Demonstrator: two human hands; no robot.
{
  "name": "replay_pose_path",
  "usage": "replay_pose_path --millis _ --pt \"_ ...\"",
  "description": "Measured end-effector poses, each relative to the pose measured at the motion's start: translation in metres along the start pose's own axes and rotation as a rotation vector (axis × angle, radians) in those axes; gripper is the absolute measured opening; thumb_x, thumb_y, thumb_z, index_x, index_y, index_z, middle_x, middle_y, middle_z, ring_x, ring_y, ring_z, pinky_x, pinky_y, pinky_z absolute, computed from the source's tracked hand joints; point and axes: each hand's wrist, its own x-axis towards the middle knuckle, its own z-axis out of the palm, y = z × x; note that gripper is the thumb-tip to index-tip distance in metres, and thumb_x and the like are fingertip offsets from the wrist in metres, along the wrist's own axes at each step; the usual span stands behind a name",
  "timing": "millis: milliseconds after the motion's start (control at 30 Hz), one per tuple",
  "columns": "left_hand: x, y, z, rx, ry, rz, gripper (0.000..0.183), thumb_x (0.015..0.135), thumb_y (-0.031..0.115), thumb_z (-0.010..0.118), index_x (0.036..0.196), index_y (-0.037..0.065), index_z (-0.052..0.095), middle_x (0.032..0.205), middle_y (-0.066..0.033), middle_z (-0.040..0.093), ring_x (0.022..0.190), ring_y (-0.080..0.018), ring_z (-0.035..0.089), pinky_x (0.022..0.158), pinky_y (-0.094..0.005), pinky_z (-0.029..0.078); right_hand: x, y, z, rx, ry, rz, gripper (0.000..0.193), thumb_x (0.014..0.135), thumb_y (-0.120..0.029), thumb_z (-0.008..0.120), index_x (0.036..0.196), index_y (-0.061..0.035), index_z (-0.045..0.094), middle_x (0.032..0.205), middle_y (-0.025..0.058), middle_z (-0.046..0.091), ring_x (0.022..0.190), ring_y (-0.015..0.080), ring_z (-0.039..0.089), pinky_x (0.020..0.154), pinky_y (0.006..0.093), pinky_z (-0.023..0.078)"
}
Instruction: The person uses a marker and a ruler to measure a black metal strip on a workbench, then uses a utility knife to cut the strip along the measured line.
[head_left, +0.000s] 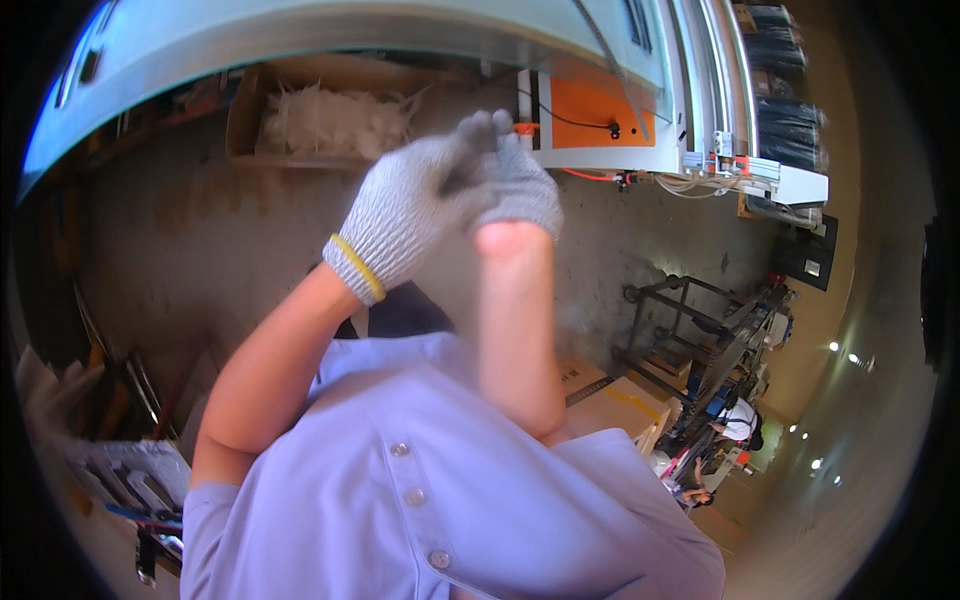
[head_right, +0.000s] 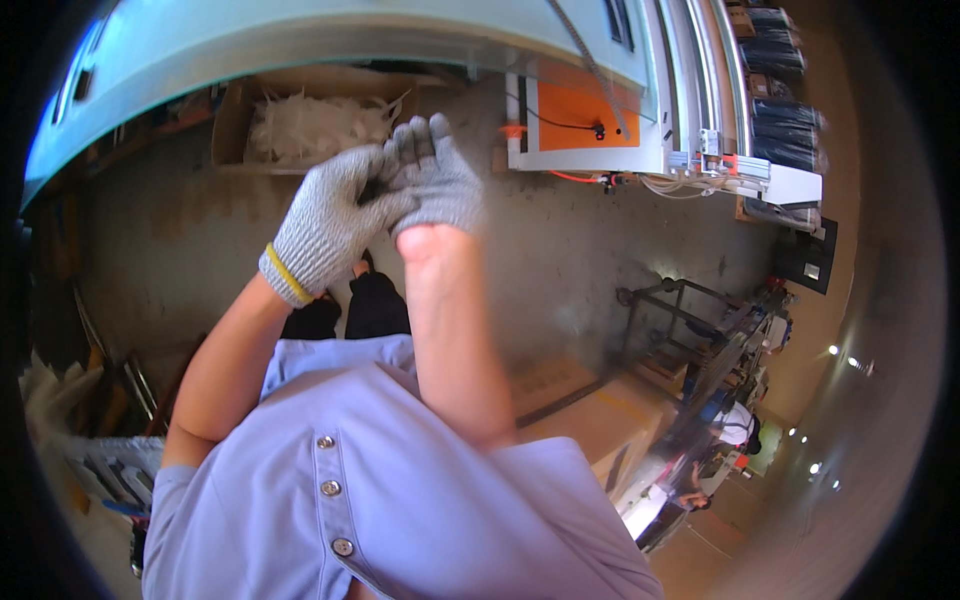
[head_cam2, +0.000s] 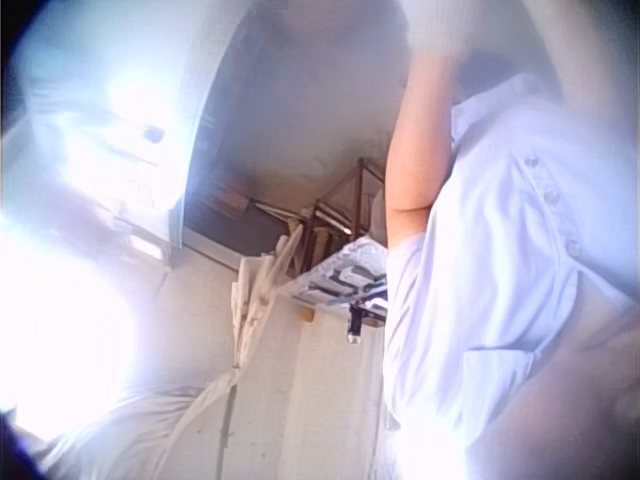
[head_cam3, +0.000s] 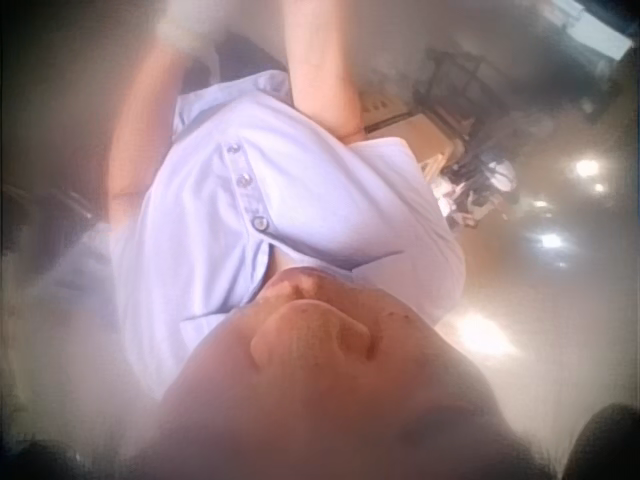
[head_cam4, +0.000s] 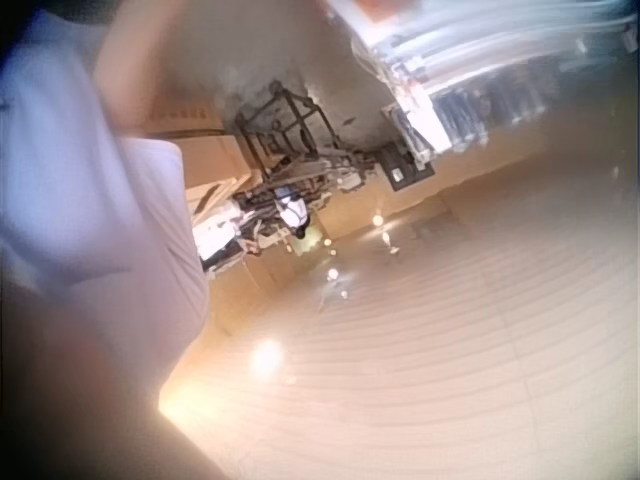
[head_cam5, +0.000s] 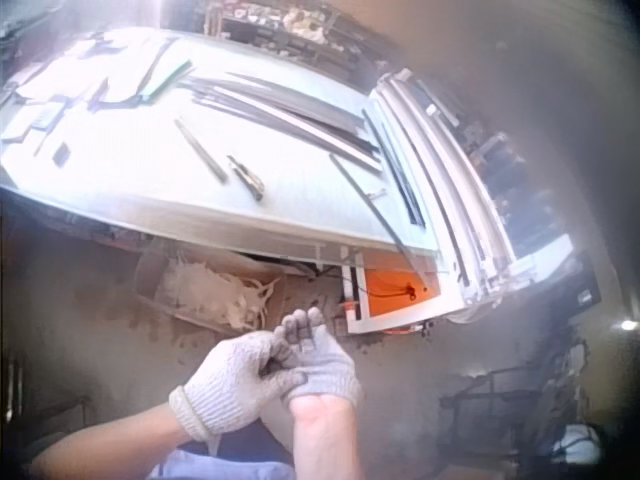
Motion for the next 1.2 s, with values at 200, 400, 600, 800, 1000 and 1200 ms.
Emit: replay_pose_path --millis 200,400,600,800,1000,1200 --pt "0.01 -0.025 0.001 -0.402 -0.329 -0.274 0.021 0.084 0.011 0.074 0.097 0.0 0.063 0.082 0.0018 0.059 0.079 -0.0054 0.051 0.07 -0.0248 0.047 0.062 -0.002 -0.025 -0.243 0.003 -0.094 0.017 0.094 -0.025 0.066 0.104 -0.0119 0.065 0.099 0.0034 0.066 0.093 0.0173 0.065 0.083 0.0324 0.055" --pt "0.056 -0.05 0.009 -0.572 -0.139 -0.466 0.022 0.084 0.018 0.076 0.096 0.003 0.064 0.082 0.0034 0.061 0.071 -0.0056 0.05 0.065 -0.0226 0.043 0.104 -0.005 0.005 -0.416 -0.081 0.08 0.015 0.094 -0.01 0.063 0.109 -0.0066 0.065 0.092 0.0055 0.069 0.081 0.017 0.067 0.074 0.0294 0.057" --pt "0.094 -0.138 0.041 -0.346 0.173 -0.542 0.017 0.09 0.017 0.069 0.093 0.001 0.064 0.079 -0.0003 0.062 0.069 -0.0075 0.054 0.064 -0.0243 0.046 0.188 -0.058 0.007 -1.261 -0.303 -0.643 0.012 0.091 -0.011 0.064 0.102 -0.0058 0.066 0.094 0.0096 0.069 0.084 0.0253 0.067 0.076 0.0341 0.054" --pt "0.043 -0.333 0.023 -0.485 0.805 -0.975 0.024 0.095 0.024 0.065 0.106 0.003 0.062 0.077 -0.0057 0.062 0.056 -0.0149 0.056 0.051 -0.0287 0.045 0.272 -0.132 0.018 -2.212 -0.275 -1.398 0.016 0.089 -0.021 0.062 0.09 -0.0056 0.061 0.088 0.0161 0.058 0.085 0.0361 0.055 0.078 0.0485 0.044" --pt "-0.014 -0.509 -0.01 -0.096 0.942 -1.254 0.047 0.091 0.042 0.068 0.112 0.001 0.061 0.078 -0.0085 0.062 0.055 -0.0185 0.056 0.049 -0.0313 0.044 0.3 -0.088 0.027 -2.322 -0.019 -1.425 0.045 0.087 -0.032 0.065 0.122 -0.0051 0.054 0.128 0.0196 0.049 0.123 0.0404 0.045 0.104 0.0555 0.034" --pt "0.025 -0.615 0.011 -0.225 0.917 -1.142 0.055 0.088 0.049 0.069 0.11 -0.001 0.064 0.082 -0.0113 0.065 0.061 -0.0211 0.061 0.051 -0.0357 0.047 0.302 -0.061 0.034 -2.331 0.117 -1.468 0.04 0.092 -0.025 0.058 0.124 -0.0009 0.053 0.131 0.0214 0.05 0.121 0.0411 0.045 0.103 0.0538 0.034"
